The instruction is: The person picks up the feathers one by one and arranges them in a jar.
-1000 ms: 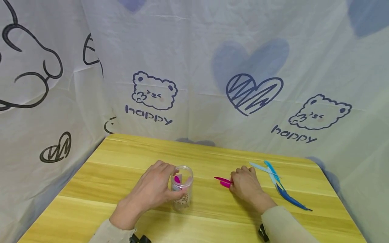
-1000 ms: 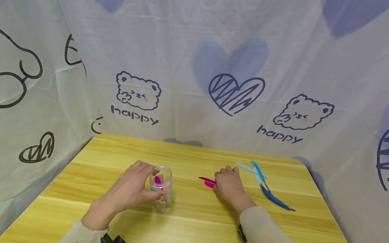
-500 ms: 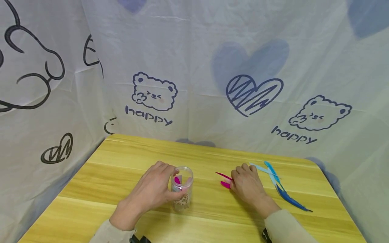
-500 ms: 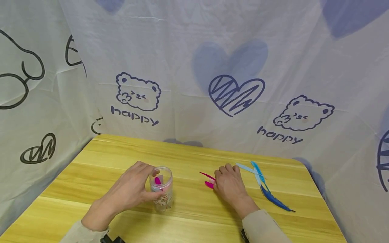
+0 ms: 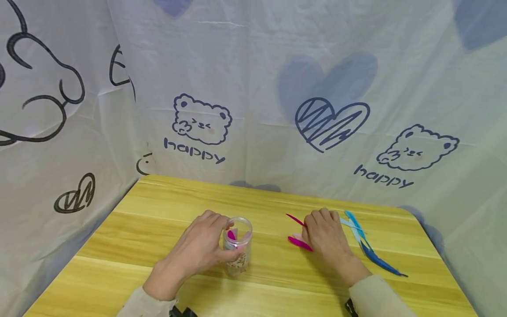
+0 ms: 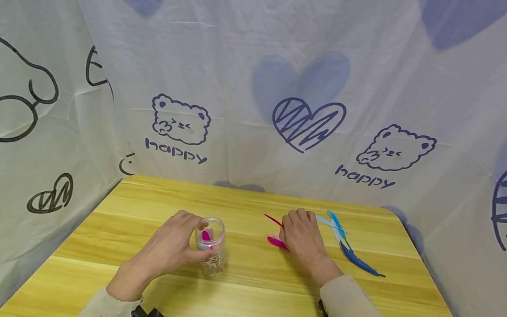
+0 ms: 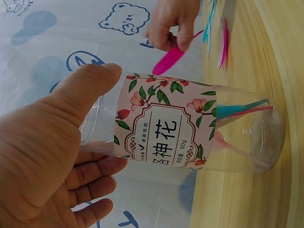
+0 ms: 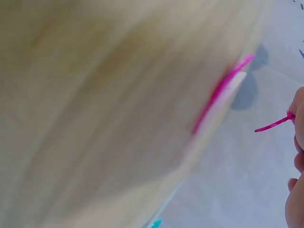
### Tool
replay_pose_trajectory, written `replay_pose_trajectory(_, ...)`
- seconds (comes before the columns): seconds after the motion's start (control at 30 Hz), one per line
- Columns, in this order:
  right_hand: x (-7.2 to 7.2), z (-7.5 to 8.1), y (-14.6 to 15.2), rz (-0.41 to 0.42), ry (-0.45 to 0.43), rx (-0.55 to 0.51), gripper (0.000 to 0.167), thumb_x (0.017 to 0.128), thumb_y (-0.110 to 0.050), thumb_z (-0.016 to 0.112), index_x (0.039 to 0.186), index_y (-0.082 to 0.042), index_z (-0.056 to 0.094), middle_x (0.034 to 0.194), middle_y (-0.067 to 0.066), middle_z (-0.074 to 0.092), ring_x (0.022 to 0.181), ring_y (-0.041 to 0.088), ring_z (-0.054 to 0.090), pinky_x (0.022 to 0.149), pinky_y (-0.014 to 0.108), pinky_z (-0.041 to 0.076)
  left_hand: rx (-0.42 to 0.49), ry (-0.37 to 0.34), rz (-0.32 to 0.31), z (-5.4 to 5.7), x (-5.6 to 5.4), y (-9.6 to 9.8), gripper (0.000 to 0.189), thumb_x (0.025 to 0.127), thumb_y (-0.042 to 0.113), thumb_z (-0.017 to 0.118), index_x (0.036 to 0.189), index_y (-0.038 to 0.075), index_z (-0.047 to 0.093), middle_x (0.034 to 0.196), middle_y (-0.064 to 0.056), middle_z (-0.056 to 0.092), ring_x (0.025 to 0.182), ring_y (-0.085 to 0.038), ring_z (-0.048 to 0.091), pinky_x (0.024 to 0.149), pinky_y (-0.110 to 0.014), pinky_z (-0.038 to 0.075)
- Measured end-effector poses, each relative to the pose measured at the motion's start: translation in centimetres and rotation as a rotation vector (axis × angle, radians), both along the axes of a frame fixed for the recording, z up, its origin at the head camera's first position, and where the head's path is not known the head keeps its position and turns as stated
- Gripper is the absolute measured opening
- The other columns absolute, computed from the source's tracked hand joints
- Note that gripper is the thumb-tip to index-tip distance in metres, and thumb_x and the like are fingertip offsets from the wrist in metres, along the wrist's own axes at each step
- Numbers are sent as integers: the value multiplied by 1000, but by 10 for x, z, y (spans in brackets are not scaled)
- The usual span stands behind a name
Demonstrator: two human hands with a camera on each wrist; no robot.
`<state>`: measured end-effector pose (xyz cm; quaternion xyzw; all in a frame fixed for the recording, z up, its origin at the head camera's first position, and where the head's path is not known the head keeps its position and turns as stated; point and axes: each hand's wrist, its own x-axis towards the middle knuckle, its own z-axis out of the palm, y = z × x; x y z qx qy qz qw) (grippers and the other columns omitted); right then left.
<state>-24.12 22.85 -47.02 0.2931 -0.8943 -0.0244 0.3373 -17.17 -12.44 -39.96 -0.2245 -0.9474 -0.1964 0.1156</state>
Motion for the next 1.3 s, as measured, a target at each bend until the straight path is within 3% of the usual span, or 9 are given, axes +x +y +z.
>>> replay_pose_trajectory(0.17, 0, 10, -2, 25, 70, -42, 34, 107, -25, 38, 85, -5, 54, 80, 9, 49, 81, 33, 45, 74, 45, 36, 4, 7, -3, 0, 0, 0, 63, 78, 63, 85, 114, 13, 72, 109, 4, 71, 109, -17, 60, 99, -41, 53)
replay_pose_trajectory(0.57, 7, 30, -16, 88, 132, -127, 27, 104, -22, 44, 88, -6, 57, 83, 8, 53, 83, 33, 46, 74, 45, 35, -8, 11, -3, 0, 0, 1, 62, 79, 63, 84, 113, 13, 71, 108, 4, 71, 109, -17, 60, 99, -40, 53)
replay_pose_trajectory(1.17, 30, 86, -72, 249, 262, -243, 27, 106, -22, 49, 91, -5, 63, 85, 7, 60, 85, 31, 52, 75, 44, 36, -9, 7, -1, 1, 0, 1, 62, 78, 63, 85, 114, 13, 72, 110, 4, 72, 108, -17, 60, 97, -40, 53)
replay_pose_trajectory(1.3, 35, 94, -86, 300, 240, -292, 29, 108, -24, 50, 92, -5, 65, 87, 8, 63, 86, 31, 52, 76, 43, 35, -9, 16, -1, 1, 0, 1, 61, 78, 63, 85, 111, 14, 72, 107, 5, 71, 106, -16, 59, 94, -39, 53)
